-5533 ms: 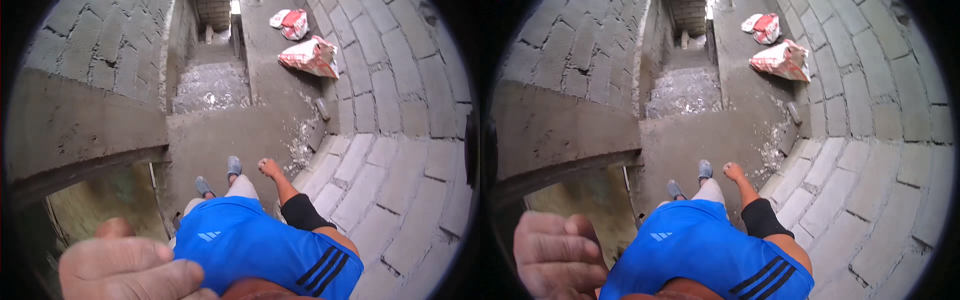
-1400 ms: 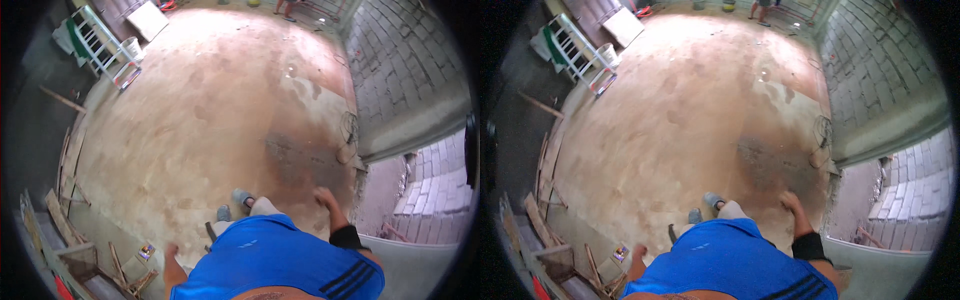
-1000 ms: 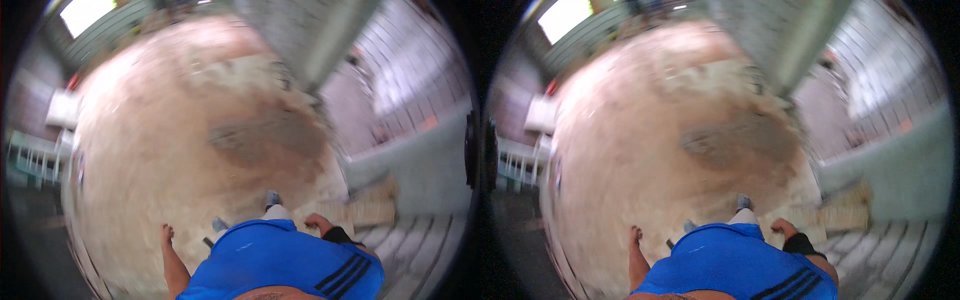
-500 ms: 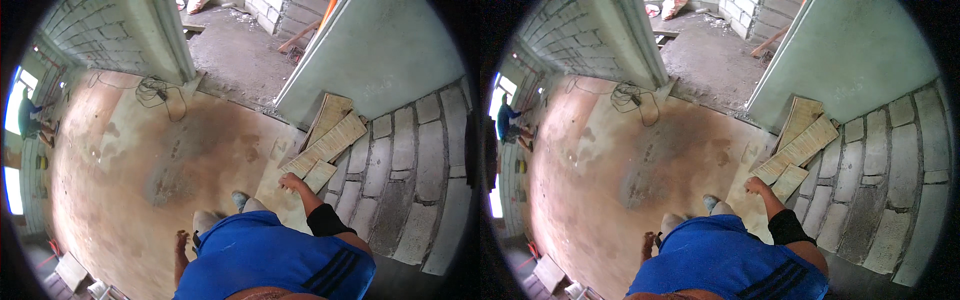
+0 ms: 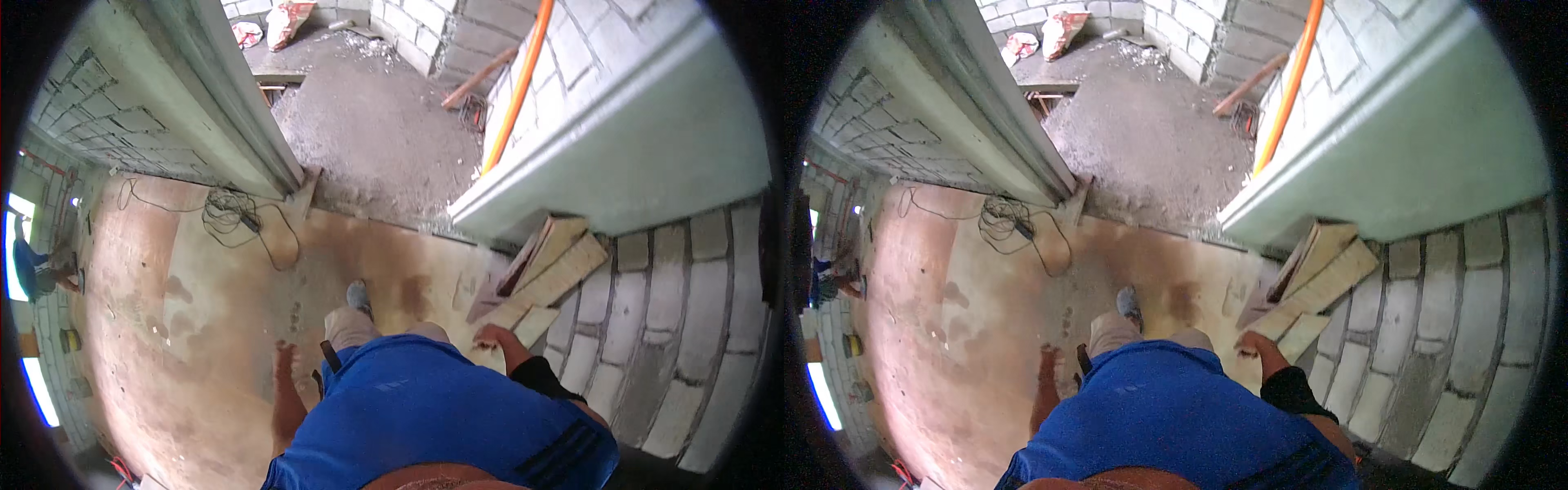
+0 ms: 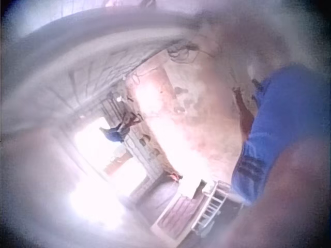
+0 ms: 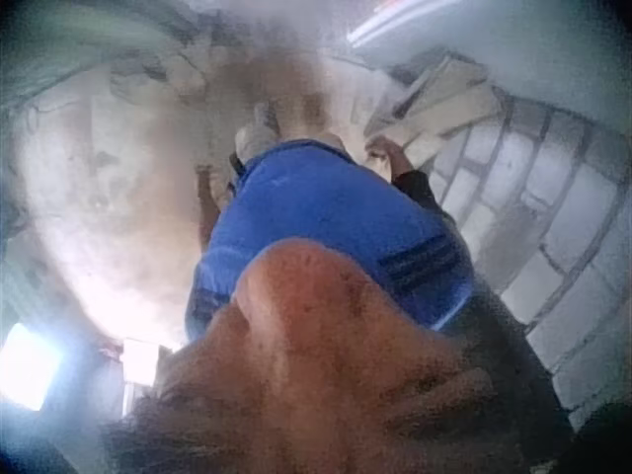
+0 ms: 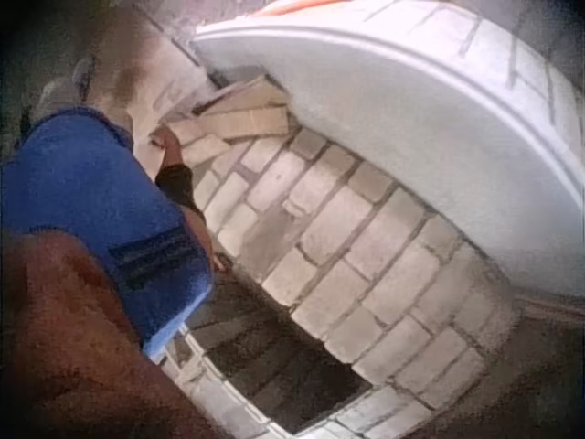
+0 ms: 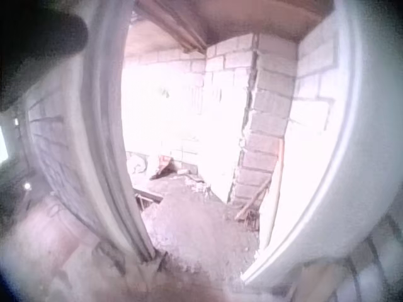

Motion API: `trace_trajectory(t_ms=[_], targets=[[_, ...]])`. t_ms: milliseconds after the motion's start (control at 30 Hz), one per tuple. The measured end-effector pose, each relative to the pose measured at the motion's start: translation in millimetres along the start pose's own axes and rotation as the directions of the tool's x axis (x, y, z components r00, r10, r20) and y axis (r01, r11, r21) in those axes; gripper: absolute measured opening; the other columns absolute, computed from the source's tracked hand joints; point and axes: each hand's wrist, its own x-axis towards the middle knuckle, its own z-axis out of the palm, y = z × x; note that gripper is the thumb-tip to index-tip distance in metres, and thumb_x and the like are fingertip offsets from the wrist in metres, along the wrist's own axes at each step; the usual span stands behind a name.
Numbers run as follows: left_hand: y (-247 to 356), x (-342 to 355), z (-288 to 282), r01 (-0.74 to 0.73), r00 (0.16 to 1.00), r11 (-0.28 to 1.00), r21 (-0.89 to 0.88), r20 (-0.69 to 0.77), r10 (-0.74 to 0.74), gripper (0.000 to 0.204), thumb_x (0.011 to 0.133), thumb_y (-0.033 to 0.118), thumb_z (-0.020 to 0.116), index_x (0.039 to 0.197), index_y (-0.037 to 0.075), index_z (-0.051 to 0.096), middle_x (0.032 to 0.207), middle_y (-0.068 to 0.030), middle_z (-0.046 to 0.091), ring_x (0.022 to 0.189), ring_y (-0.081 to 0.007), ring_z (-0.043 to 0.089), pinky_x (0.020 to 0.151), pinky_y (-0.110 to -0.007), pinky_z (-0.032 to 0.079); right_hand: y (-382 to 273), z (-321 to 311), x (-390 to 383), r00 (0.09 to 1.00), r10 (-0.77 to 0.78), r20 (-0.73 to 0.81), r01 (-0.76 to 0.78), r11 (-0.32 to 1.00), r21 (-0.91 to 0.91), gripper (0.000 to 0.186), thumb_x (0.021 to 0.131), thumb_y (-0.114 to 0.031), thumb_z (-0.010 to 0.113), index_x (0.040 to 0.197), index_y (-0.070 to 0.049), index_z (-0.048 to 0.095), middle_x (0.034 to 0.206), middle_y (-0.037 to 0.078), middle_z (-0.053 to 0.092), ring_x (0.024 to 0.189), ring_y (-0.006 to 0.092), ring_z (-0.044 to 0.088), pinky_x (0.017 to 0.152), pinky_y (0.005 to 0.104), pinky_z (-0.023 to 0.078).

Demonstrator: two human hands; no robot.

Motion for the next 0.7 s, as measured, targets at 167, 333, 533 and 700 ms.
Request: trace_trajectory(t_ms=[167, 333, 533, 700], targets=[[229.1, 104.9, -86.3, -0.3, 0.952, 0.769, -0.564, -0.122, 0.282, 0.031, 0.087, 0.035, 0.055, 0.107, 0.013, 0.046, 0.097, -0.0069, 0.059, 0.078, -0.0172, 0.057, 0.065, -0.029, 0.049, -52.6, -61.6, -6.9, 0.983, 0.172, -0.071, -0.128, 0.903, 0.411, 0.027, 0.082, -0.029, 0.056, 0.077, -0.005, 0.067, 0.069, 0.005, 0.065, 0.054, 0.0174, 0.058, 0.05, 0.0357, 0.047], [467.4, 115.5, -181.3, -0.549, 0.833, 0.503, -0.668, -0.382, 0.401, 0.061, 0.086, 0.05, 0.051, 0.131, 0.01, 0.035, 0.118, -0.0122, 0.055, 0.103, -0.0245, 0.052, 0.089, -0.039, 0.041, -122.7, -175.7, 23.3, 0.988, 0.081, -0.133, -0.022, 0.918, 0.396, 0.019, 0.079, -0.019, 0.053, 0.081, -0.003, 0.065, 0.075, 0.007, 0.066, 0.056, 0.0187, 0.06, 0.046, 0.0323, 0.047], [634.9, 116.9, -168.8, -0.692, 0.72, 0.418, -0.589, -0.602, 0.345, 0.086, 0.084, 0.062, 0.046, 0.138, 0.001, 0.019, 0.136, -0.0192, 0.038, 0.126, -0.0353, 0.036, 0.102, -0.047, 0.029, -140.7, -340.9, 107.6, 0.874, -0.008, -0.485, 0.268, 0.842, 0.468, 0.024, 0.08, -0.019, 0.05, 0.075, 0.0, 0.064, 0.071, 0.01, 0.064, 0.051, 0.0189, 0.059, 0.044, 0.0321, 0.046], [693.3, 148.5, -162.7, -0.679, 0.726, 0.362, -0.638, -0.657, 0.203, 0.102, 0.077, 0.074, 0.04, 0.143, 0.004, 0.008, 0.146, -0.015, 0.021, 0.136, -0.032, 0.017, 0.107, -0.052, 0.013, -183.9, -491.6, 113.9, 0.934, -0.042, -0.355, 0.179, 0.915, 0.362, 0.018, 0.077, -0.017, 0.053, 0.08, -0.005, 0.066, 0.064, 0.006, 0.063, 0.05, 0.0161, 0.057, 0.04, 0.0308, 0.043]])
